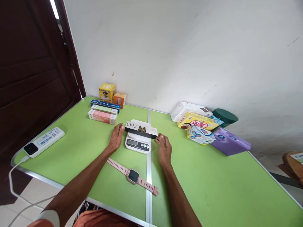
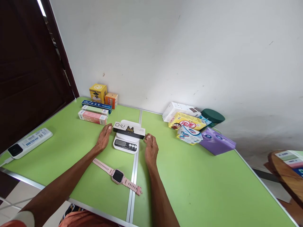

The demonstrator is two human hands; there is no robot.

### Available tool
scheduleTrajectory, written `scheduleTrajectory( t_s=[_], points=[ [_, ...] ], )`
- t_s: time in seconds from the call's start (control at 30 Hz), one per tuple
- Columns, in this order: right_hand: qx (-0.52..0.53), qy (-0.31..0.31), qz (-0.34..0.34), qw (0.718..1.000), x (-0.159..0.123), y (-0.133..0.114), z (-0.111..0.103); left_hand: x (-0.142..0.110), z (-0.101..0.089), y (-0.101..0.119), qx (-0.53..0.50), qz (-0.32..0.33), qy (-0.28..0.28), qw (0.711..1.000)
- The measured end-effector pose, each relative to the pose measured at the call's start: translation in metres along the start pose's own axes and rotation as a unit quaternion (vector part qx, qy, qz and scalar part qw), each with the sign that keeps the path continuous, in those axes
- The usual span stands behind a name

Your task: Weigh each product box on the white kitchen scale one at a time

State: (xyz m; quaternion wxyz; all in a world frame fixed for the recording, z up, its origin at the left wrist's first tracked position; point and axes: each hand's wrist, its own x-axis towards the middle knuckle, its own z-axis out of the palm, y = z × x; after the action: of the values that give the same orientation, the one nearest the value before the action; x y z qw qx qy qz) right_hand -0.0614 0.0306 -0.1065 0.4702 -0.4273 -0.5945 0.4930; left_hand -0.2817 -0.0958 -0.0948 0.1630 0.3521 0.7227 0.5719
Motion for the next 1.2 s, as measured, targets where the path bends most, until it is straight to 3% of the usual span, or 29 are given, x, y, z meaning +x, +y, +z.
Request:
scheduleTrajectory(
  t_s=[0.13, 0.27, 0.43, 0.53, 0.6, 0.7, 0.8, 0.97, 1.07, 1.2],
  points=[
    [0.017, 0.004, 0.002, 1.000, 0.001, 0.001, 0.002, -0.005, 0.001, 0.003, 0.006, 0.053, -0.053, 0.997],
    [0.021, -0.029, -0.037, 0.999, -0.004, -0.005, 0.008, -0.012, 0.000, 0.009, 0.032, 0.097, -0.122, 0.987],
    [0.046, -0.051, -0.063, 0.996, -0.010, -0.019, 0.013, -0.017, -0.001, 0.022, 0.048, 0.122, -0.125, 0.983],
    [0.049, -0.012, -0.075, 0.996, -0.009, -0.032, 0.000, -0.027, 0.007, 0.037, 0.053, 0.144, -0.128, 0.980],
    [0.040, 0.031, -0.081, 0.995, -0.009, -0.039, -0.022, -0.039, 0.019, 0.049, 0.055, 0.143, -0.159, 0.975],
    [0.009, 0.090, -0.087, 0.992, -0.012, -0.040, -0.072, -0.059, 0.052, 0.065, 0.051, 0.126, -0.253, 0.958],
    [-0.043, 0.124, -0.071, 0.989, -0.015, -0.028, -0.130, -0.075, 0.099, 0.074, 0.043, 0.109, -0.345, 0.931],
    [-0.150, 0.193, -0.017, 0.969, -0.003, 0.006, -0.210, -0.086, 0.188, 0.080, 0.058, 0.145, -0.405, 0.901],
    [-0.192, 0.243, -0.003, 0.951, 0.016, 0.021, -0.234, -0.083, 0.229, 0.085, 0.113, 0.188, -0.417, 0.882],
    [-0.218, 0.339, -0.007, 0.915, 0.036, 0.031, -0.240, -0.072, 0.261, 0.094, 0.167, 0.203, -0.422, 0.868]
  ],
)
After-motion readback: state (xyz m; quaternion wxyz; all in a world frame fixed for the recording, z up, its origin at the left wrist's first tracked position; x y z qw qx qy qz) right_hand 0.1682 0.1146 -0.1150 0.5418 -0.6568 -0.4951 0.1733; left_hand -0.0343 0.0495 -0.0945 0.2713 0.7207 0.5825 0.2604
